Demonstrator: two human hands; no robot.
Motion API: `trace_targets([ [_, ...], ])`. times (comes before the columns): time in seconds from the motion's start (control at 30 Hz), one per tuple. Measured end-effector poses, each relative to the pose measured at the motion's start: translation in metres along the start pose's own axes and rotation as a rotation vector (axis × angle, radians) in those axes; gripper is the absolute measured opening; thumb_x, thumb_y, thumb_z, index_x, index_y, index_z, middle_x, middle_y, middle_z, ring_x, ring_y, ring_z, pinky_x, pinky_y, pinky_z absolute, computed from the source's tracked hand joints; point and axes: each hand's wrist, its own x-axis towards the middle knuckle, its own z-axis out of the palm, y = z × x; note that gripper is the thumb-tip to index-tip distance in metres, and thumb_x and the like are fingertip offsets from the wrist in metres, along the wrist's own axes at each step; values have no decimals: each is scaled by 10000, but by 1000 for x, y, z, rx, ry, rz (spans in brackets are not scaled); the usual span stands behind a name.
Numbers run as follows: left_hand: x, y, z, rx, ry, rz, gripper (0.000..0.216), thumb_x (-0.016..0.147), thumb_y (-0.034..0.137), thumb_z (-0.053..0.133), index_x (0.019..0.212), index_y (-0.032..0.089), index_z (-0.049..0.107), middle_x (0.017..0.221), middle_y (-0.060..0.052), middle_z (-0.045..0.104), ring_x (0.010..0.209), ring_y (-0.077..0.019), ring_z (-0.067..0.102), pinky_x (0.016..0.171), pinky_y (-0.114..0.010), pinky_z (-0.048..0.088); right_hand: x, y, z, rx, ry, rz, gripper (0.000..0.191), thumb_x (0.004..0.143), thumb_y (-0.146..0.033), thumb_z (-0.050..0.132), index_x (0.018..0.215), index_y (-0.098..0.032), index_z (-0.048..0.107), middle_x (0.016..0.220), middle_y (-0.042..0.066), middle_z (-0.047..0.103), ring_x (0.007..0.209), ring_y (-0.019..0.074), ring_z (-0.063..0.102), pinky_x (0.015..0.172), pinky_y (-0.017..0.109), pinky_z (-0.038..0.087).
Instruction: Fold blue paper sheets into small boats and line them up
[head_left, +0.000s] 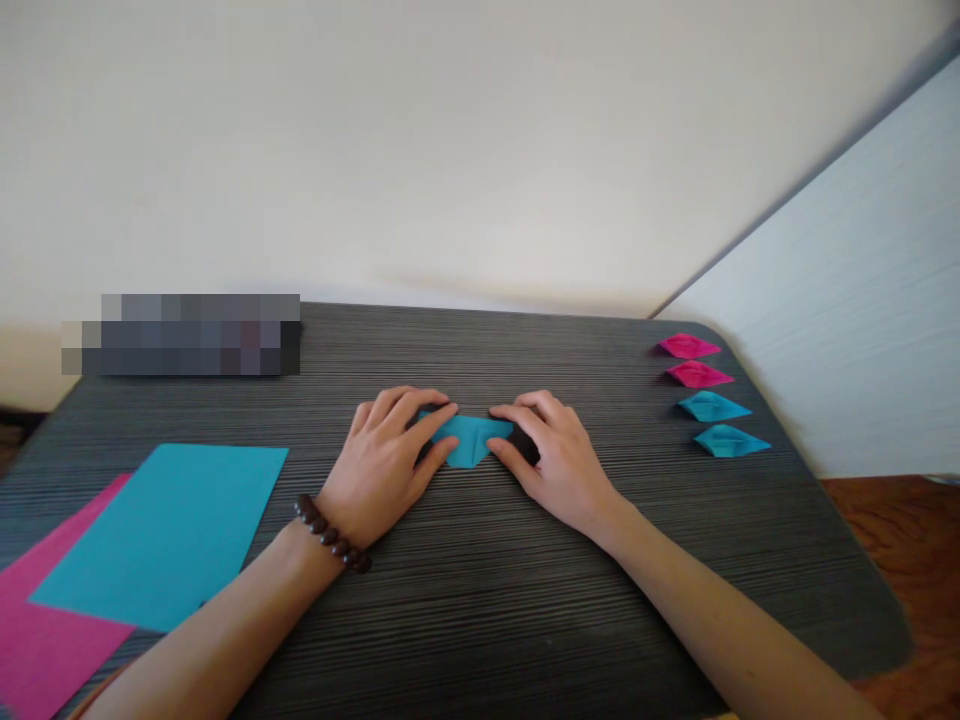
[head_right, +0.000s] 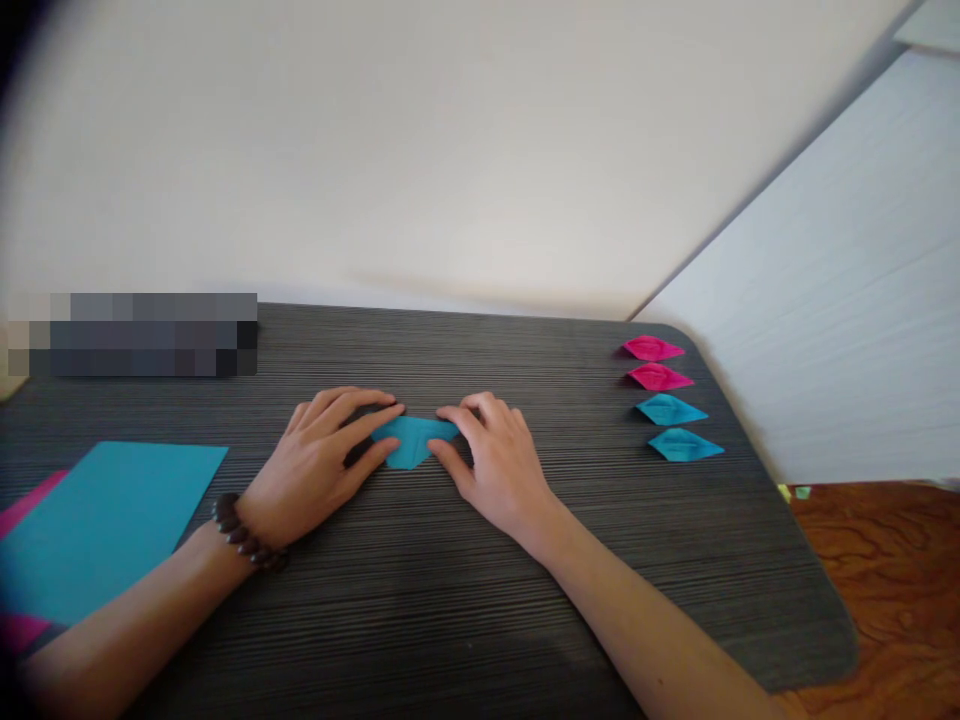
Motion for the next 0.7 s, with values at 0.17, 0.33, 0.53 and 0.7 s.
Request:
trace_targets([
  [0.17, -1, 2, 2, -35, 1, 35, 277, 877, 277, 495, 1123, 197, 596, 1058, -92, 576, 973, -238, 485, 834, -436, 449, 0, -4, 2, 11, 18, 5, 286, 879, -337, 490, 1137, -252, 576, 1042, 78, 547, 939, 233, 493, 805, 414, 411],
  [0.33, 0, 3, 2, -83, -3, 25, 315, 872, 285, 509, 1158, 166, 568, 1038, -98, 554, 967, -230, 471, 867, -436, 449, 2, -4, 3, 97, 23, -14, 225, 870, -264, 514, 1079, -233, 590, 1053, 62, 565, 964, 217, 487, 847, 393, 407],
  [0.53, 1, 4, 0, -97, -7, 40, 279, 867, 270, 517, 1123, 182, 582, 1069, -91, 564, 1019, -244, 447, 883, -447, 431, 2, -3, 0, 126, 23, -34, 184, 857, -241, 543, 1033, -254, 595, 1042, 42, 577, 968, 207, 491, 845, 380, 389],
  [0.7, 2, 2, 0, -103, -2, 22, 220, 864, 271, 523, 1049, 184, 603, 1034, -84, 578, 998, -242, 451, 870, -441, 414, 2, -5, -1, 79, 38, -41, 148, 849, -255, 565, 987, -268, 616, 1028, 26, 593, 983, 206, 485, 843, 376, 347],
])
